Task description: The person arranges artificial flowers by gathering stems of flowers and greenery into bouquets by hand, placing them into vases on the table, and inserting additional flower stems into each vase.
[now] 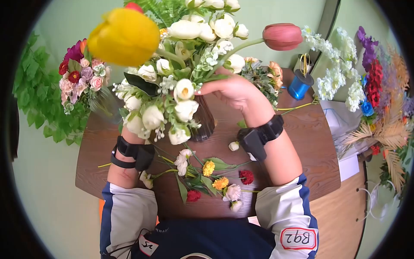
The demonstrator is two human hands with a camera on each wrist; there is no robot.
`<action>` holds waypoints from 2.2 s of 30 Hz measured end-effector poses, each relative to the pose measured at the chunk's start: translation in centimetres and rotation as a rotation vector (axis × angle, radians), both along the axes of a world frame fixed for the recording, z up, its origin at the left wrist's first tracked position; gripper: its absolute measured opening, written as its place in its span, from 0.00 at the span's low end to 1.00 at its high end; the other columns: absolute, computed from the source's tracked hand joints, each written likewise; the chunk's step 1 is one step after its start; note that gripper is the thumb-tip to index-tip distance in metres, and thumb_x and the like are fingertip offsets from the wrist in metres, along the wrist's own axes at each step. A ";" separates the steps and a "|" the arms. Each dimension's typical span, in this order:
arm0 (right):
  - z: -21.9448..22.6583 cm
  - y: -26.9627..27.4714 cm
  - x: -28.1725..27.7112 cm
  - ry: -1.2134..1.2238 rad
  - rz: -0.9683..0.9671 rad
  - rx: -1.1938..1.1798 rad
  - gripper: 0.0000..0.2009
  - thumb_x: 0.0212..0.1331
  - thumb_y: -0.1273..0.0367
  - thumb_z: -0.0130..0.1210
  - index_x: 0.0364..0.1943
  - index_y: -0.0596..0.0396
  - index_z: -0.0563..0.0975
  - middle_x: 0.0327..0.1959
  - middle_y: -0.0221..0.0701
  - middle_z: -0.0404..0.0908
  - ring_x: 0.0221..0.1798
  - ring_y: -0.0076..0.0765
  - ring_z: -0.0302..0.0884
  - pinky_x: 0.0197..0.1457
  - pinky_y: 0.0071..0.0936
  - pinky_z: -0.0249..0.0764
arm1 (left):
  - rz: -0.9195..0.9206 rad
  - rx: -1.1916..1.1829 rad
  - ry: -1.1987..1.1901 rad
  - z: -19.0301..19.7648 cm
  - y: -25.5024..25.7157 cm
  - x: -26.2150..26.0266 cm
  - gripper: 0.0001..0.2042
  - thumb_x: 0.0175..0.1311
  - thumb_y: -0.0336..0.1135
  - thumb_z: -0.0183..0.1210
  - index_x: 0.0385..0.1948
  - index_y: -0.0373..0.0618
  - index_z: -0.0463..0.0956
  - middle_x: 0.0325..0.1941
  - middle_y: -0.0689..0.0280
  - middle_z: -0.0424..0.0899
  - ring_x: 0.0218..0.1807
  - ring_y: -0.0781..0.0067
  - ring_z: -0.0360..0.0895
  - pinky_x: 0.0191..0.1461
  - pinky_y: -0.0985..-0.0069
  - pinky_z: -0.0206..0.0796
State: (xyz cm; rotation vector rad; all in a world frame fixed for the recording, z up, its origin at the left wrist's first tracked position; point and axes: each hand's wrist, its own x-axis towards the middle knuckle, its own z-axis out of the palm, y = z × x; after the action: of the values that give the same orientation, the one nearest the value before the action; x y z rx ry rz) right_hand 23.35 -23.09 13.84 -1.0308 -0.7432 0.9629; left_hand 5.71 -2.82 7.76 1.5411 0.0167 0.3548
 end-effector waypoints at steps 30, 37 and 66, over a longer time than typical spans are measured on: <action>4.3 0.0 4.3 -1.167 -0.347 0.477 0.08 0.44 0.76 0.62 0.30 0.52 0.84 0.45 0.31 0.76 0.41 0.27 0.73 0.39 0.23 0.71 | 0.739 1.235 -0.642 4.6 -3.4 -0.2 0.19 0.41 0.23 0.59 0.40 0.43 0.75 0.50 0.53 0.72 0.53 0.50 0.70 0.55 0.63 0.62; 4.9 0.5 4.9 -1.296 -0.191 0.365 0.09 0.45 0.78 0.60 0.32 0.53 0.83 0.43 0.32 0.77 0.39 0.26 0.74 0.40 0.21 0.70 | 0.743 1.112 -0.603 3.8 -3.1 -0.1 0.17 0.44 0.24 0.59 0.41 0.41 0.75 0.48 0.50 0.72 0.48 0.50 0.71 0.54 0.65 0.62; 2.1 -0.4 2.7 -0.762 -0.464 0.465 0.18 0.61 0.63 0.49 0.51 0.60 0.72 0.50 0.33 0.76 0.53 0.31 0.71 0.66 0.32 0.54 | 0.355 1.285 -0.919 11.1 -3.7 -0.8 0.16 0.44 0.38 0.63 0.36 0.45 0.76 0.41 0.63 0.78 0.42 0.59 0.75 0.42 0.74 0.64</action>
State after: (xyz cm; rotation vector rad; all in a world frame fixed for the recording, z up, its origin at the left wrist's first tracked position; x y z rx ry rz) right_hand 26.02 -23.48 15.91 -1.0772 -1.2090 -0.0450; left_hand 4.92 -6.48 18.81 2.4608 -0.8012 1.5404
